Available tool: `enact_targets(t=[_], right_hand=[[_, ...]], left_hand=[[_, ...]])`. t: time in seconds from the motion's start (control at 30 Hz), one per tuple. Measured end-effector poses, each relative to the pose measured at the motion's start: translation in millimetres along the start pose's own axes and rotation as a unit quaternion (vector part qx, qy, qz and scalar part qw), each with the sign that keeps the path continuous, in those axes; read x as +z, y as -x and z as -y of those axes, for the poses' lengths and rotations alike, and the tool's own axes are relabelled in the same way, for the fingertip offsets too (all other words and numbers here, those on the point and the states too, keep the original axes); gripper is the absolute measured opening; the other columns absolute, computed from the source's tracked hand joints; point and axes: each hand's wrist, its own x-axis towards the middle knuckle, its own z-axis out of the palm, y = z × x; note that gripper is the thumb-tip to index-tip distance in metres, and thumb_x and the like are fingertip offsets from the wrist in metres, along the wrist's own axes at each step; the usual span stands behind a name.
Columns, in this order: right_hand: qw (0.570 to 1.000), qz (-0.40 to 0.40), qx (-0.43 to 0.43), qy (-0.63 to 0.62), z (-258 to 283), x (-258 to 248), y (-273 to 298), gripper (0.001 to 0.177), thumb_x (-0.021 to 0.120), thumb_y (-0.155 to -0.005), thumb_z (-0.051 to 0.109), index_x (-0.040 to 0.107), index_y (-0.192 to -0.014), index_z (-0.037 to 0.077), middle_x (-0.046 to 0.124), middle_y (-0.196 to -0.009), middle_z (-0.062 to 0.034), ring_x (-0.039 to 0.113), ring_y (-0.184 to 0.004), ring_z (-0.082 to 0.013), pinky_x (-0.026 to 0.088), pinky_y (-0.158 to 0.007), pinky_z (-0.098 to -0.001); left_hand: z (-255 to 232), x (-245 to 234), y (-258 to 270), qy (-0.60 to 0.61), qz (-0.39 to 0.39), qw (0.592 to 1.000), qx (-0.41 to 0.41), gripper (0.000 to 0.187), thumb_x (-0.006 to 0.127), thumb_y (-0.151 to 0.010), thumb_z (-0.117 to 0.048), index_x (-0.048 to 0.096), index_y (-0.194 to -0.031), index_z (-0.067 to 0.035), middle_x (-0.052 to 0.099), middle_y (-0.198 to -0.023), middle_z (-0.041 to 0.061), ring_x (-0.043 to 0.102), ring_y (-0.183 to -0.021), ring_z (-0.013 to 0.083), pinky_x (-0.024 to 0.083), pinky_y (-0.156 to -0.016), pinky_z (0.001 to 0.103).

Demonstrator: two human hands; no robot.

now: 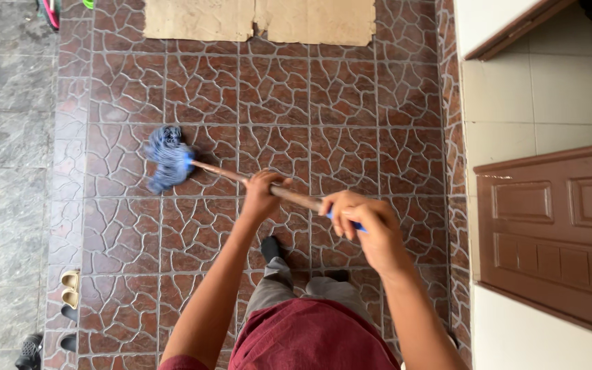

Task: The person cleans a tiled entryway by pushing a mop across the floor, moving around a shoe rack and other items on the floor.

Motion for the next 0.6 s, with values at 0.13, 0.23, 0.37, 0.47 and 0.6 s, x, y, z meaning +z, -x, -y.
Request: enact_targets(t=[0.13,0.23,0.37,0.47,0.6], right_hand=[[0.992,-0.004,-0.098,0.084,44.7,-13.7,29.7,0.034,0.042,-0.093,0.009,0.051,-0.062,0.004,0.052,-0.064,-0.0097,0.055,-0.071,-0.0224,0.050,-0.091,-0.0449],[0.986,-0.024,-0.114,0.120,74.2,-19.0,54.0,0.030,0.042,-0.091,0.007,0.047,-0.062,0.004,0.050,-0.065,-0.0084,0.054,-0.071,-0.0216,0.049,-0.091,-0.0442],[0.976,-0.072,-0.147,0.143,103.9,-14.8,80.9,0.022,0.048,-0.088,0.003,0.046,-0.066,0.003,0.051,-0.067,-0.0064,0.053,-0.069,-0.0198,0.052,-0.089,-0.0452],[0.967,-0.107,-0.139,0.185,113.8,1.3,94.0,0.015,0.054,-0.084,0.004,0.052,-0.069,0.000,0.055,-0.068,-0.0060,0.058,-0.072,-0.0198,0.054,-0.090,-0.0436],[0.952,-0.091,-0.116,0.267,112.8,11.5,88.1,0.012,0.059,-0.079,0.007,0.061,-0.074,-0.004,0.064,-0.075,-0.0104,0.065,-0.076,-0.0214,0.053,-0.074,-0.0388]], left_hand=[[-59.1,32.7,-9.7,0.028,0.111,0.990,-0.087,0.031,0.070,-0.092,-0.038,0.076,-0.085,-0.008,0.067,-0.080,0.006,0.060,-0.078,0.0214,0.047,-0.075,0.038],[-106.9,51.9,-10.1,0.097,0.136,0.978,-0.121,0.037,0.067,-0.098,-0.038,0.074,-0.083,-0.006,0.063,-0.085,0.007,0.060,-0.081,0.0227,0.049,-0.075,0.038],[-158.3,71.3,-9.2,0.193,0.163,0.967,-0.034,0.038,0.065,-0.099,-0.038,0.072,-0.083,-0.005,0.066,-0.082,0.008,0.062,-0.081,0.0217,0.049,-0.079,0.039],[-177.0,84.9,-9.8,0.241,0.228,0.942,-0.043,0.040,0.062,-0.100,-0.040,0.072,-0.082,-0.005,0.066,-0.081,0.008,0.063,-0.078,0.0219,0.049,-0.078,0.040],[-179.4,98.2,-10.4,0.187,0.258,0.948,0.017,0.044,0.066,-0.098,-0.041,0.073,-0.077,-0.002,0.065,-0.067,0.016,0.058,-0.074,0.0309,0.048,-0.079,0.044]])
